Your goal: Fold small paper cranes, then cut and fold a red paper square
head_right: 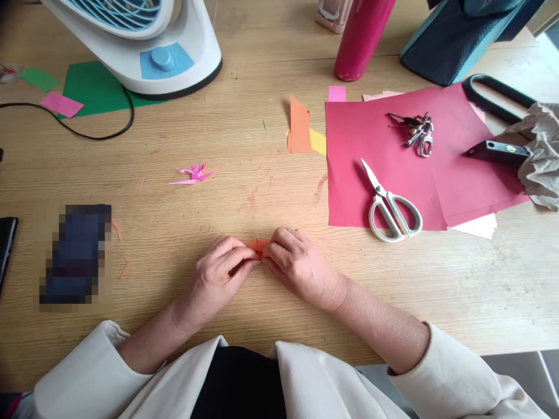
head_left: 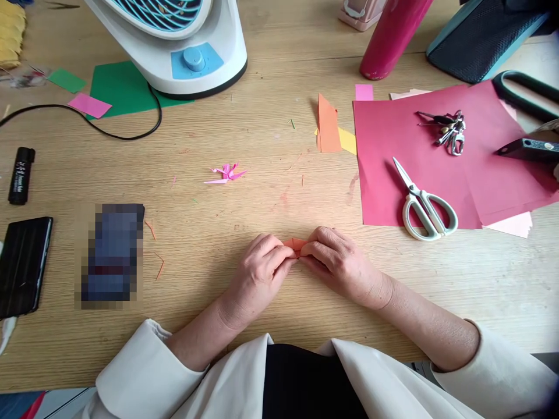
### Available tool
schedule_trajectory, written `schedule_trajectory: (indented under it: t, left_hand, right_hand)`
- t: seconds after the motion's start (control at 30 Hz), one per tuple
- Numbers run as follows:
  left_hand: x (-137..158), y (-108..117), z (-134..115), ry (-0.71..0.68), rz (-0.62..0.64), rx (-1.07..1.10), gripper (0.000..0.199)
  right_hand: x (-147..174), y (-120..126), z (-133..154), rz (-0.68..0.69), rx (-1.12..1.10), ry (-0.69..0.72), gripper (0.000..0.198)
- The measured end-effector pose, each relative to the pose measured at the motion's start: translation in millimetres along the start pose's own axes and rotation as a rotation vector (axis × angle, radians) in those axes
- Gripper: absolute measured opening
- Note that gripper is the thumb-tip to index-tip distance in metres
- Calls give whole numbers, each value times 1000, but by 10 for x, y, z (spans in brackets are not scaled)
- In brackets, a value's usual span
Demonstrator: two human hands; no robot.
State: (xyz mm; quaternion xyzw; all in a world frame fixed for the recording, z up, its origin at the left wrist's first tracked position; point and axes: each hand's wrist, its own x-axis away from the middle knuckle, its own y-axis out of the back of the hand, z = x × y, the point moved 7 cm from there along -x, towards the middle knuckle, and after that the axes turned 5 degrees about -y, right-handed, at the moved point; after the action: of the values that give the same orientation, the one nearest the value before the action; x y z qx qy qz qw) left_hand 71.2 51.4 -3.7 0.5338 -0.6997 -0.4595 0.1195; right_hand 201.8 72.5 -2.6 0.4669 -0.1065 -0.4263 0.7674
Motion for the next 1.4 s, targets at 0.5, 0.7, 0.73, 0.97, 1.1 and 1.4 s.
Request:
schedule_trajectory:
  t: [0.5, 0.7, 0.73, 0.97, 1.1, 1.4]
  left_hand:
    - [-39, -9, 34, 155, 75, -38, 11]
    - [-75, -15, 25, 196, 69, -87, 12]
    - [-77, -19, 25, 202, 68, -97, 13]
    - [-80, -41, 13, 195, 67, -114, 12]
    - [-86, -32, 18, 192, 58, -102, 11]
    - [-91, -50, 5, 227, 100, -126, 12]
  right_hand:
    - [-16, 48, -54, 36, 64, -63, 20]
    - [-13, 58, -96, 81, 73, -113, 20]
    - [-11, 63, -102, 87, 75, -117, 19]
    - [-1, 125, -165, 135, 58, -142, 14]
    - [-14, 140, -174, 143, -42, -179, 11]
    - [-13, 59, -162, 107, 16, -210, 12]
